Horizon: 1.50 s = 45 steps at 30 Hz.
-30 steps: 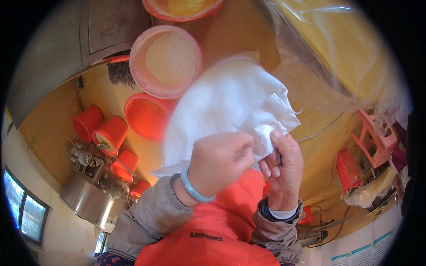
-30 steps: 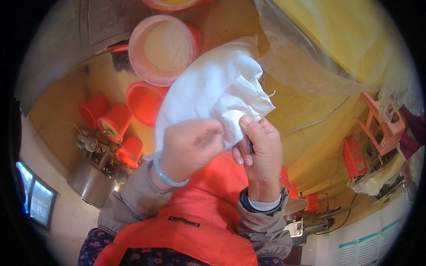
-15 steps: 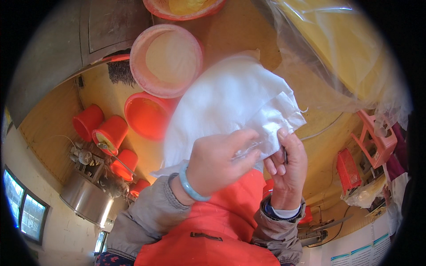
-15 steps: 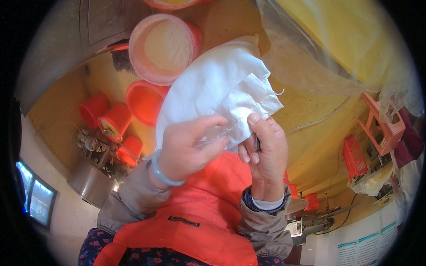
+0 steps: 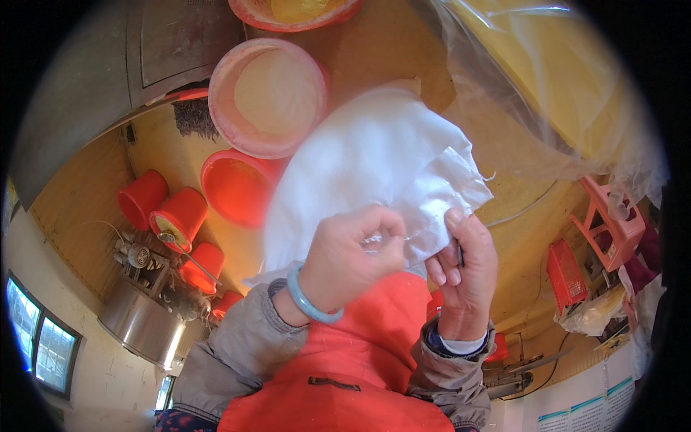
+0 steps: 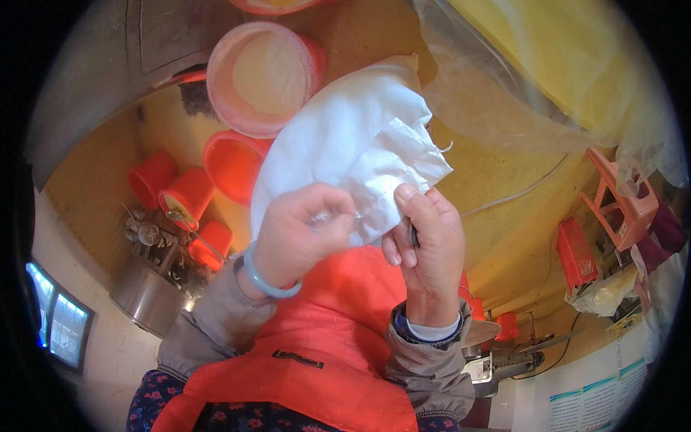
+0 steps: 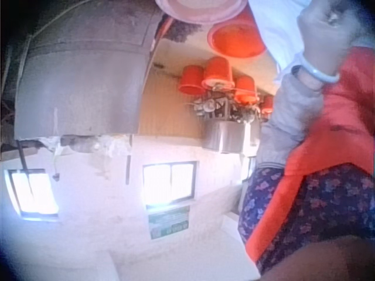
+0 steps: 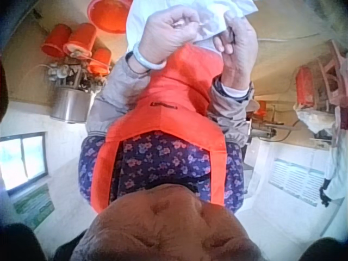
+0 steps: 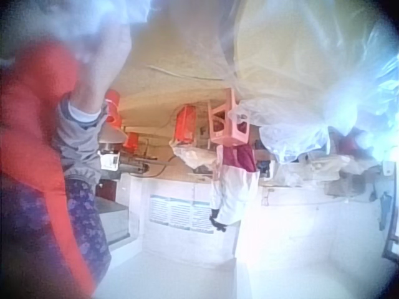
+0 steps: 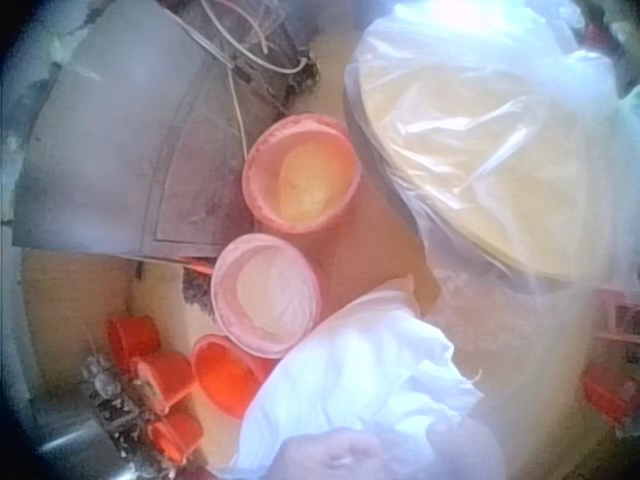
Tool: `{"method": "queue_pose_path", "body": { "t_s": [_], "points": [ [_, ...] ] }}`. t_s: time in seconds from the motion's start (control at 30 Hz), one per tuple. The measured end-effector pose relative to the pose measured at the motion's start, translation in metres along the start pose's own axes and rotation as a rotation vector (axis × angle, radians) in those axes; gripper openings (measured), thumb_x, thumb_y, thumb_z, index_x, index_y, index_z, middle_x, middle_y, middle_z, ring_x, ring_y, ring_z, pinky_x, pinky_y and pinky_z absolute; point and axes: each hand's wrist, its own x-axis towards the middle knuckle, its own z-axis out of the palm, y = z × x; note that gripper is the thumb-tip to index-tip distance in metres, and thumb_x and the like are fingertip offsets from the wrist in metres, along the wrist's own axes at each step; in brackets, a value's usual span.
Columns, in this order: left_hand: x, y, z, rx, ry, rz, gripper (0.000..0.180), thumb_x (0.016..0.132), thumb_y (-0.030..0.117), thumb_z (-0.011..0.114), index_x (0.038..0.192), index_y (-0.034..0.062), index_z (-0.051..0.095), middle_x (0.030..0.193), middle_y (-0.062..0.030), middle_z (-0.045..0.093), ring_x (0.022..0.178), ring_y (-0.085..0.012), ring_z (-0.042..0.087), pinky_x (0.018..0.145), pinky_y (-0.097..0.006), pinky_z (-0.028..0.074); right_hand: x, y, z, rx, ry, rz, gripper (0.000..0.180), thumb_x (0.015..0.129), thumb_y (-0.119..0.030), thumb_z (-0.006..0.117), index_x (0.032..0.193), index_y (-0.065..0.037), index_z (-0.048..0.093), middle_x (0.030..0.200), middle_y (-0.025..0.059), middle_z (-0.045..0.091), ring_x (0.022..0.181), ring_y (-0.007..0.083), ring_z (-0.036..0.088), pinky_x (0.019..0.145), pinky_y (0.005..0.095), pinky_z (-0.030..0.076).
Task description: The person sews the opening of a white cloth bag closed using a needle and thread. They repeatedly pass the needle through the fabric and pull the thread to gather and close the bag's top. The task continues throughout the clip without a visible final state.
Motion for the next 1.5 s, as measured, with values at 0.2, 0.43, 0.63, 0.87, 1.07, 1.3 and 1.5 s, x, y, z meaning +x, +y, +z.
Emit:
{"method": "queue_pose_path", "body": {
  "t_s": [0.2,0.43,0.63,0.87,1.07,1.3,1.5],
  "points": [
    [0.000,0.001,-0.006,-0.091,-0.066,-0.176,0.006,0.086,0.004,0.063,0.092,0.0018,0.063,0.081,0.0020,0.059,0.074,-0.0046,0.052,0.065,-0.022,0.046,0.001,0.002,-0.002,0.023,0.008,0.010,0.019,0.093,-0.017,0.057,0.099,0.001,0.056,0.054,-0.0026,0.046,0.035,0.0043,0.032,0.036,0.0210,0.034],
    [-0.001,0.001,-0.003,0.236,-0.023,0.108,0.014,0.084,0.005,0.066,0.097,0.0029,0.064,0.081,-0.0085,0.064,0.072,-0.0108,0.061,0.066,-0.025,0.049,0.002,0.000,-0.003,0.012,0.001,-0.018,0.020,0.094,-0.018,0.055,0.100,0.001,0.055,0.054,-0.0029,0.045,0.035,0.0041,0.032,0.036,0.0208,0.034],
    [0.000,0.001,0.001,0.458,0.026,0.294,0.018,0.080,0.007,0.070,0.097,0.0038,0.066,0.077,-0.0136,0.065,0.065,-0.0241,0.065,0.059,-0.030,0.050,0.000,-0.002,-0.003,0.000,0.014,0.006,0.019,0.094,-0.019,0.055,0.098,0.000,0.054,0.053,-0.0031,0.044,0.034,0.0043,0.032,0.036,0.0205,0.034],
    [0.003,-0.001,-0.002,0.463,0.017,0.321,0.013,0.083,0.006,0.067,0.096,0.0041,0.066,0.075,-0.0141,0.064,0.063,-0.0245,0.065,0.056,-0.031,0.049,0.000,0.000,-0.004,-0.016,0.007,-0.009,0.019,0.093,-0.019,0.057,0.094,-0.001,0.056,0.052,-0.0026,0.045,0.034,0.0046,0.033,0.036,0.0210,0.034],
    [-0.002,0.008,-0.008,0.334,-0.066,0.159,0.007,0.087,0.006,0.061,0.092,0.0021,0.062,0.072,-0.0128,0.058,0.060,-0.0168,0.056,0.057,-0.026,0.045,-0.001,0.000,-0.002,-0.031,-0.003,-0.018,0.019,0.093,-0.019,0.058,0.093,-0.001,0.057,0.053,-0.0021,0.047,0.034,0.0050,0.033,0.036,0.0213,0.034],
    [-0.006,0.003,-0.015,-0.022,-0.229,-0.190,0.006,0.090,0.007,0.057,0.093,0.0025,0.059,0.073,-0.0012,0.055,0.065,-0.0077,0.049,0.059,-0.023,0.042,-0.004,0.003,-0.004,-0.168,0.045,-0.064,0.015,0.093,-0.017,0.060,0.094,-0.002,0.057,0.059,-0.0016,0.049,0.037,0.0048,0.035,0.037,0.0210,0.035],
    [-0.011,-0.003,-0.016,-0.084,-0.260,-0.176,0.006,0.092,0.006,0.057,0.097,0.0021,0.058,0.083,0.0025,0.054,0.075,-0.0038,0.049,0.066,-0.019,0.041,-0.035,0.006,0.004,-0.396,0.165,-0.480,0.008,0.097,-0.010,0.053,0.094,-0.002,0.053,0.074,0.0027,0.052,0.053,0.0060,0.045,0.047,0.0196,0.040]
  ]
}}
